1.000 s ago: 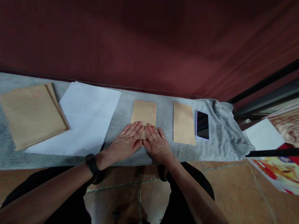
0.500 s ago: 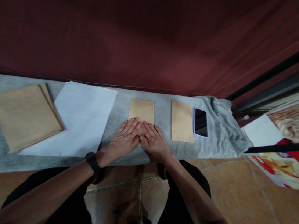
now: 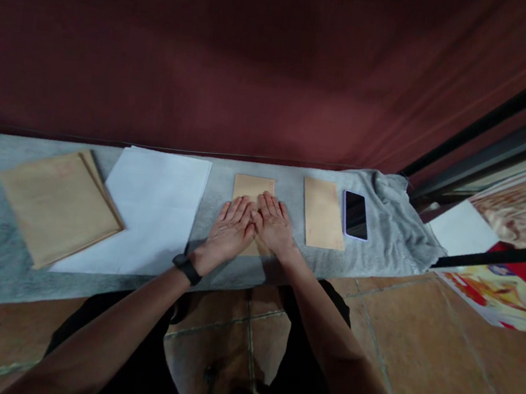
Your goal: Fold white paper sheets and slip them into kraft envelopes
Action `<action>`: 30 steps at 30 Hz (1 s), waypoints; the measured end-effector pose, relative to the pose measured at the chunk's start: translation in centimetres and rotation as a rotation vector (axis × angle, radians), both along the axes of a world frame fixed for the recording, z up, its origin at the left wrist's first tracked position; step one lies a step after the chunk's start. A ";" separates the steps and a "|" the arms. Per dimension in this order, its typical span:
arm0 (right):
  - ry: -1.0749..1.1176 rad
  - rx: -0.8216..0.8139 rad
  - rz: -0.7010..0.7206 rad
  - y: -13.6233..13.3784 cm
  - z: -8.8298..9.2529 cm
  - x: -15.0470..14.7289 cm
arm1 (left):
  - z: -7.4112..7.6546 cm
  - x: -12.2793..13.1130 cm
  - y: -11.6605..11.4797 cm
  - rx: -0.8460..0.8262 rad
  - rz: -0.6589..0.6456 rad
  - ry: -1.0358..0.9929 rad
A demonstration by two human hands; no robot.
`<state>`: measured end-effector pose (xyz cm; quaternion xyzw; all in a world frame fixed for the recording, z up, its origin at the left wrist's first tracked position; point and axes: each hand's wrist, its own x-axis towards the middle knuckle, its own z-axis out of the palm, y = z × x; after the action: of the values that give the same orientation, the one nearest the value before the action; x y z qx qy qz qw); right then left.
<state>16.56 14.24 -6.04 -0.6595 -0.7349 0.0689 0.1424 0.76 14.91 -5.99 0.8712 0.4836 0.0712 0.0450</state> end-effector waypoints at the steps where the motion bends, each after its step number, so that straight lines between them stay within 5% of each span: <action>1: -0.007 0.002 -0.015 0.2 0.0 -0.1 | 0.0 0.1 0.2 -0.004 0.012 0.000; 17: -0.041 0.028 -0.164 2.3 -0.5 -0.6 | 0.1 0.9 3.3 -0.024 0.101 -0.010; 30: -0.054 0.019 -0.041 0.4 -0.3 0.7 | 0.5 0.1 1.0 -0.038 0.009 -0.009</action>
<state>17.31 14.59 -6.38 -0.6744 -0.7256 0.0410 0.1301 0.85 15.89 -5.44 0.8677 0.4885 0.0663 0.0636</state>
